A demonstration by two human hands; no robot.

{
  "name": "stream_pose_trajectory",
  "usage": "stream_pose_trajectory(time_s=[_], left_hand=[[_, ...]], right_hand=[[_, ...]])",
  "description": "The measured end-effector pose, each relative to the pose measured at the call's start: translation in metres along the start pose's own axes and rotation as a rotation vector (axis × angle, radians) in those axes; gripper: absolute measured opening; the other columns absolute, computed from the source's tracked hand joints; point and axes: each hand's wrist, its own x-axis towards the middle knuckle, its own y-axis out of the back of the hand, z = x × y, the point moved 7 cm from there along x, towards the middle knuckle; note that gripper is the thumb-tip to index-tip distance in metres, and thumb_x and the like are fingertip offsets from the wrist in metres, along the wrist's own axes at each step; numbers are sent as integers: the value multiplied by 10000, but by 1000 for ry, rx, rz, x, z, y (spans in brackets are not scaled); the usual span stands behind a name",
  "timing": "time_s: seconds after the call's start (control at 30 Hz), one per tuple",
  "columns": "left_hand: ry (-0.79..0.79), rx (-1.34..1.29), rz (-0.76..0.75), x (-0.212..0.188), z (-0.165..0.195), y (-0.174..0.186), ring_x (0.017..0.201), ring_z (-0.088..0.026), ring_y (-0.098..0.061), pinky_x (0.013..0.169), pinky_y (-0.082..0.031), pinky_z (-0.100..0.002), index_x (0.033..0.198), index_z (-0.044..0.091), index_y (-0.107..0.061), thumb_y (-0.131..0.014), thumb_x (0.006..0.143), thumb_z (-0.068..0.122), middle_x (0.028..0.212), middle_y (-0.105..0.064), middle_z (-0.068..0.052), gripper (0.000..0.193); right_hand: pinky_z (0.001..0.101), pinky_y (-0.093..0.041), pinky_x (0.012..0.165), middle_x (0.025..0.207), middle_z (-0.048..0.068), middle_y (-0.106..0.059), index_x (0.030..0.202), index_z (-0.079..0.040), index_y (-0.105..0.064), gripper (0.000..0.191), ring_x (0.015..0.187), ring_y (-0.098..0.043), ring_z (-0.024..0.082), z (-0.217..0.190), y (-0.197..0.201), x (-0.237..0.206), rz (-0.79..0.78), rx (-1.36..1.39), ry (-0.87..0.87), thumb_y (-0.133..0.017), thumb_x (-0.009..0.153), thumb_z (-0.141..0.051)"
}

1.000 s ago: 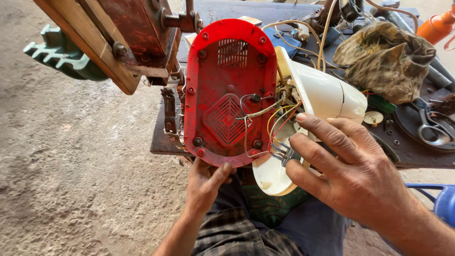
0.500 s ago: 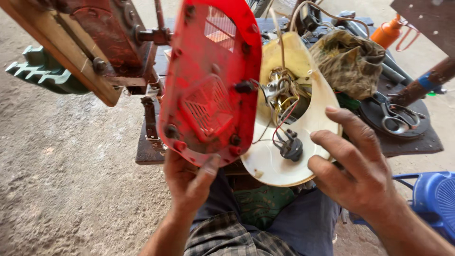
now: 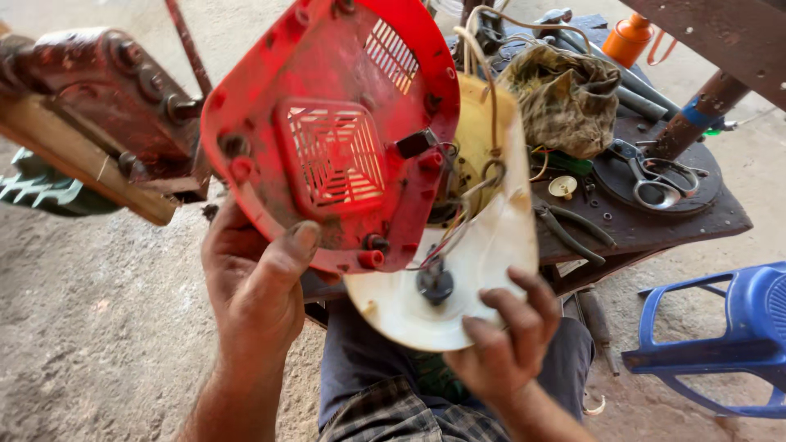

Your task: The person repairs a mixer grinder at a workbench, handling its red base cover and white motor housing while reconnecting internal wiring and seating a black electrical component. They use pliers to work on the assembly, wipe the housing with a cloth, and continue adjusting the wiring and parts.

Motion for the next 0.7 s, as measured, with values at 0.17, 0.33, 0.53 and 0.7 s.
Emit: stream_pose_trajectory(time_s=[0.17, 0.33, 0.53, 0.7], left_hand=[[54, -109, 10, -4, -9, 2, 1255, -286, -670, 1166, -519, -467, 1444, -114, -504, -654, 964, 24, 1389, -644, -204, 521], [38, -38, 120, -10, -17, 17, 1301, -271, -622, 1171, -484, -441, 1458, -103, -483, -647, 952, 22, 1431, -610, -190, 546], [-93, 523, 143, -6, -1, 28, 1346, -201, -570, 1121, -492, -341, 1572, -58, -309, -716, 952, 70, 1499, -528, -160, 752], [17, 772, 213, -13, -5, 47, 1018, -138, -639, 831, -557, -272, 1588, -38, -325, -738, 899, 120, 1362, -617, -141, 818]], right_hand=[[469, -475, 828, 1075, 94, -605, 960, -134, -657, 268, 1007, -553, 335, -28, -11, -17, -39, 24, 51, -815, 745, -162], [429, -494, 810, 1107, 63, -612, 1101, -143, -743, 281, 981, -543, 266, -64, -28, -8, -112, 60, 122, -823, 836, -191], [413, -650, 909, 1089, 109, -693, 1086, -101, -704, 310, 1017, -737, 283, -55, -15, 27, -213, 377, 148, -856, 837, -204], [396, -622, 858, 973, 102, -713, 1019, -30, -664, 264, 916, -741, 268, 18, 13, 99, -119, 396, -192, -782, 784, -12]])
